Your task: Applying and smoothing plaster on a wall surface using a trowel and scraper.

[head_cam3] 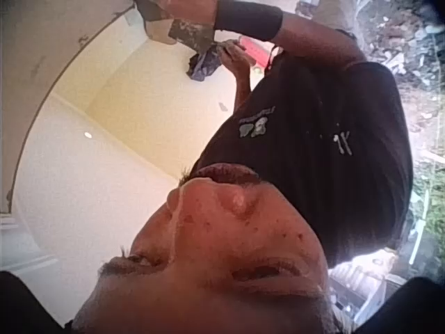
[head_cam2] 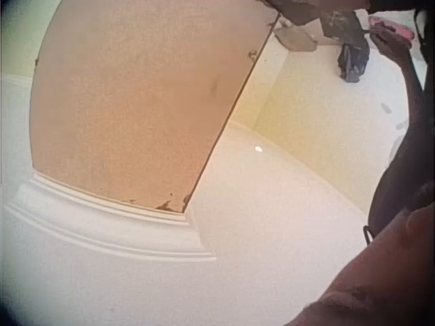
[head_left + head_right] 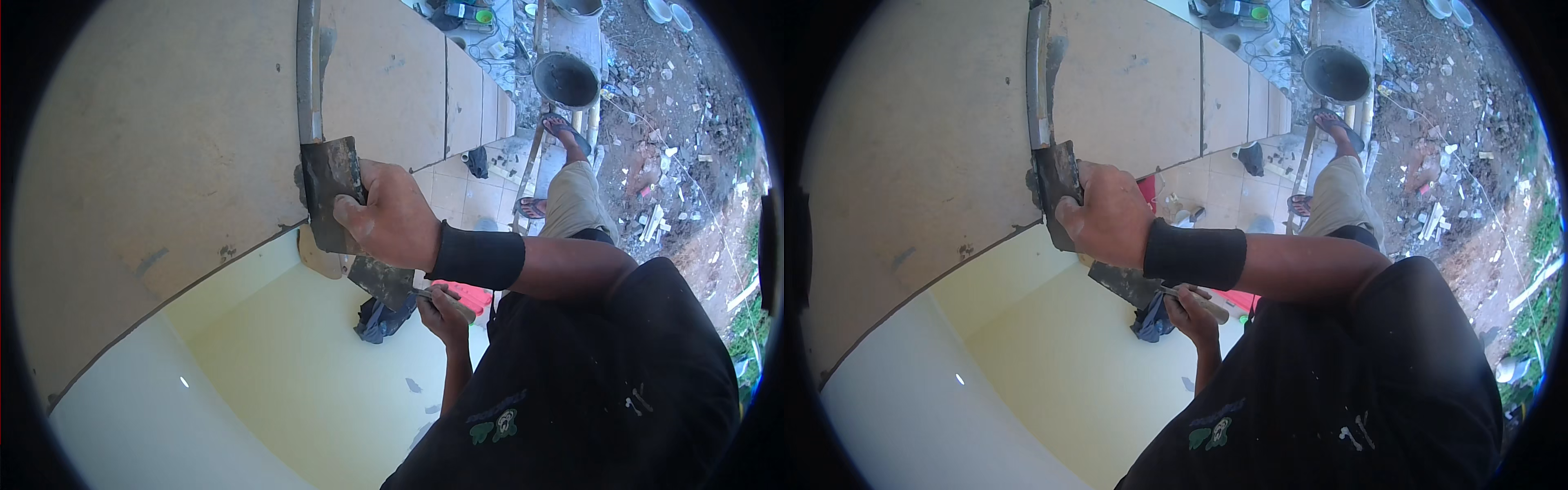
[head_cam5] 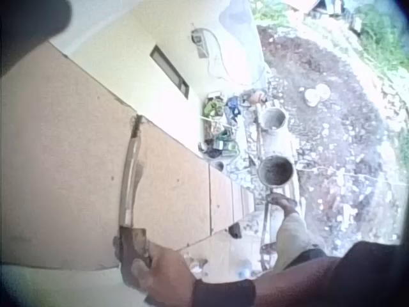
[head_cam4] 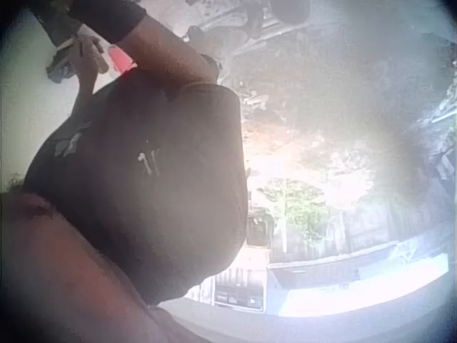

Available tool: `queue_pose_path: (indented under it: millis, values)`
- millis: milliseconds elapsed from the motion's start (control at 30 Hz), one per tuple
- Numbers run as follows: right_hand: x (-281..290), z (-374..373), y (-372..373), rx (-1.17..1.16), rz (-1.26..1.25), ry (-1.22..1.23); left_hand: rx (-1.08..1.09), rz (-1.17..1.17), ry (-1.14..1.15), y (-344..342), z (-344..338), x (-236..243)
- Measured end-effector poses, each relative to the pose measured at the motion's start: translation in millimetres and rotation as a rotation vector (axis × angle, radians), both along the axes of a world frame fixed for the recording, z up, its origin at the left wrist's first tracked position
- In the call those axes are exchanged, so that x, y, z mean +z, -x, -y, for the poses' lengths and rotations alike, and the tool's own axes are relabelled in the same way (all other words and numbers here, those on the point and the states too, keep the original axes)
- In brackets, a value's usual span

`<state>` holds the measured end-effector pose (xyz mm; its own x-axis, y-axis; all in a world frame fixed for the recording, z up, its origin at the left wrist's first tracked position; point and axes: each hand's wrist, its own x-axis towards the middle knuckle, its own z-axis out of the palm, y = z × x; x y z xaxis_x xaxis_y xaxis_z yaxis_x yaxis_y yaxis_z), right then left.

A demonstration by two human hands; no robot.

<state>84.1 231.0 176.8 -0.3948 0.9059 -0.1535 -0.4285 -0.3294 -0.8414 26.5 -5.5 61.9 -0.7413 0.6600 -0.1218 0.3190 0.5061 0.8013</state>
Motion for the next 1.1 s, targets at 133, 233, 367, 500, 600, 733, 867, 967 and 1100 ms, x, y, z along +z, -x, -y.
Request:
queue_pose_path:
  millis: [133,233,367,500,600,733,867,967,1100]
  values:
    - [1,-1,1,0.002,-0.046,-0.015,-0.016,-0.035,0.011,-3,-3,1]
    - [0,0,1,0.004,-0.087,-0.029,0.015,-0.032,0.024,-10,-8,5]
    - [-11,1,8,0.020,-0.214,0.003,0.010,-0.058,0.019,-16,-16,12]
    - [-19,5,15,-0.067,-0.377,0.015,0.022,-0.024,0.008,-20,-18,14]
    - [-21,10,5,-0.002,-0.459,0.107,0.032,0.000,-0.009,-20,-16,15]
    - [-12,11,-6,0.032,-0.194,0.013,-0.003,-0.134,0.019,-17,-17,11]
    - [-16,8,4,0.059,-0.033,-0.030,-0.055,-0.119,-0.011,-18,-17,8]
    - [-17,5,13,0.027,-0.024,-0.079,0.024,0.070,-0.026,-15,-9,-1]
    - [-14,3,17,0.006,-0.216,0.017,0.028,0.103,-0.056,-16,-5,-8]
